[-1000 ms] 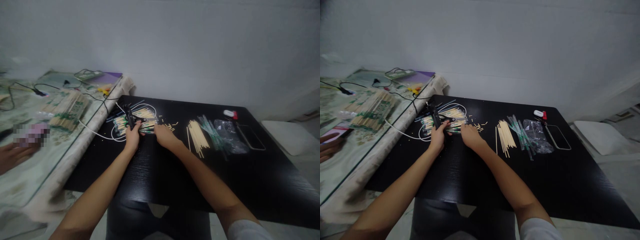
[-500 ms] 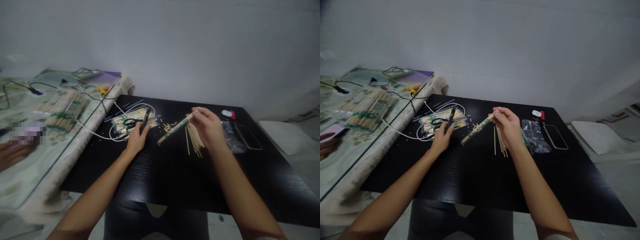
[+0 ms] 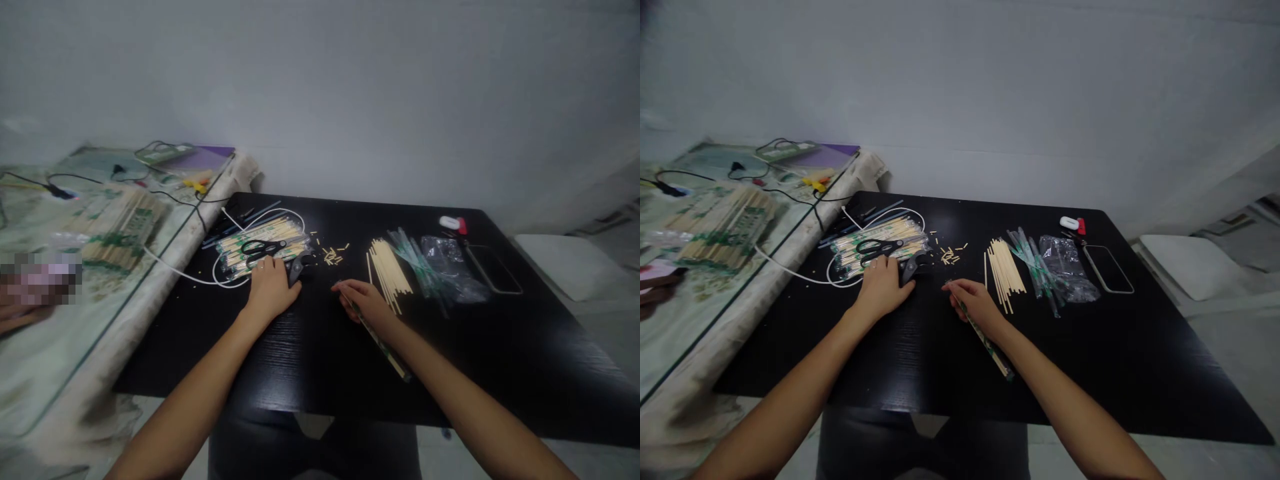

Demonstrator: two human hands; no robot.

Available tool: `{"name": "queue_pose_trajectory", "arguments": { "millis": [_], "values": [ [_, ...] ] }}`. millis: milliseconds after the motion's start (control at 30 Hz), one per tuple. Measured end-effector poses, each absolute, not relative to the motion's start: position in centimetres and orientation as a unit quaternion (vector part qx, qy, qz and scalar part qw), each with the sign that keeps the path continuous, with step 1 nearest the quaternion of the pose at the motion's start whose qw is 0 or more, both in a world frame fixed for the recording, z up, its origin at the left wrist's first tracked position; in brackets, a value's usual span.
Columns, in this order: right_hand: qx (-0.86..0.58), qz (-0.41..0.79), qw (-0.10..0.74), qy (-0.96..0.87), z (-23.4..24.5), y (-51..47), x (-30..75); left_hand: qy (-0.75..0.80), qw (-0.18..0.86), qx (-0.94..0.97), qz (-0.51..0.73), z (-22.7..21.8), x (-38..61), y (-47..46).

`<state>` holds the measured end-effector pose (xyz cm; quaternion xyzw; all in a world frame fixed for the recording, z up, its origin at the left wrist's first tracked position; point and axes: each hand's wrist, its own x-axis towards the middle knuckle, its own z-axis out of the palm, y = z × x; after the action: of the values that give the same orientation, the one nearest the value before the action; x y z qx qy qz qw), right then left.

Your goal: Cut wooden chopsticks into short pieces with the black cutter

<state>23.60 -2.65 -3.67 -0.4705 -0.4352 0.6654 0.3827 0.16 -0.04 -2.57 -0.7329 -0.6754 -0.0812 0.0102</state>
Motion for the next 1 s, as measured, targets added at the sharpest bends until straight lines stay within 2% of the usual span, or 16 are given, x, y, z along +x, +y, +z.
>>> {"name": "queue_pose_trajectory", "arguments": {
  "millis": [233, 400, 533, 767, 1000],
  "values": [
    [-0.438, 0.691, 0.413, -0.401, -4.3, -2.4, 23.7, -0.677, -0.002, -0.732, -0.082, -3.0, -0.1, 0.1],
    [-0.435, 0.688, 0.414, -0.408, -4.2, -2.6, 23.7, -0.648, -0.002, -0.748, -0.143, -2.9, -0.5, 0.4],
    [-0.43, 0.679, 0.42, -0.421, -4.2, -2.7, 23.7, -0.663, 0.034, -0.724, -0.187, -1.0, -3.0, 2.1],
    [-0.433, 0.687, 0.397, -0.428, -3.9, -2.7, 23.6, -0.684, 0.081, -0.725, -0.01, 0.6, -7.8, 4.9],
    [-0.428, 0.706, 0.384, -0.414, -3.6, -2.7, 23.6, -0.622, 0.104, -0.775, 0.052, 1.2, -6.8, 4.9]
  ]
}}
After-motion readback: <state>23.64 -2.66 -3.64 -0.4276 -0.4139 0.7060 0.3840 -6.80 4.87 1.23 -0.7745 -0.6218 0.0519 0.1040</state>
